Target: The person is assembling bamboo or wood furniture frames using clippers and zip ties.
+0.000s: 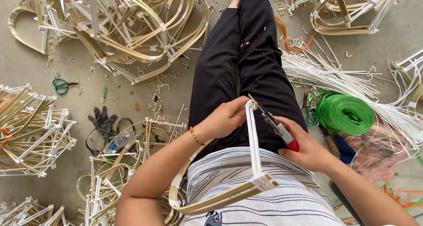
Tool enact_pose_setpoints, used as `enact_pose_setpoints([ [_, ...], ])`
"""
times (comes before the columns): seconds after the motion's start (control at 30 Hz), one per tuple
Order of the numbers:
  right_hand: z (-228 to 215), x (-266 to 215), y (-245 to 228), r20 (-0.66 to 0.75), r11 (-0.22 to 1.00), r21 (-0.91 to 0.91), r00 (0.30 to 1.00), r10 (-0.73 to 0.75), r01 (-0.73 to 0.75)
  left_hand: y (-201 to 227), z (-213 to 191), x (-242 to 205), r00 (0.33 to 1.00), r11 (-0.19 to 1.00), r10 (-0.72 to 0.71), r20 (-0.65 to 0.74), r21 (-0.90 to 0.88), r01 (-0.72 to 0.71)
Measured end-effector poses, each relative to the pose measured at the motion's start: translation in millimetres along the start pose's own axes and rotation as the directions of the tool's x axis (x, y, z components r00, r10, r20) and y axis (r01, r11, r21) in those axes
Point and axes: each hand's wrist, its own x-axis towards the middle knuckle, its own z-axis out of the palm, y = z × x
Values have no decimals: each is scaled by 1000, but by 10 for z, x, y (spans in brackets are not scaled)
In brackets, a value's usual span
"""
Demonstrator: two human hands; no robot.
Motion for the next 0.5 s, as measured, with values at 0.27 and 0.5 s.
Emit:
enact_pose_setpoints([
  [0.27,119,233,271,-58,1000,-22,998,-6,5,-264,-19,83,993,991,-120,-3,-57,119],
  [0.5,124,516,876,-206,997,-60,978,33,-46,-438,-208,96,995,992,6,-98,-127,-18],
])
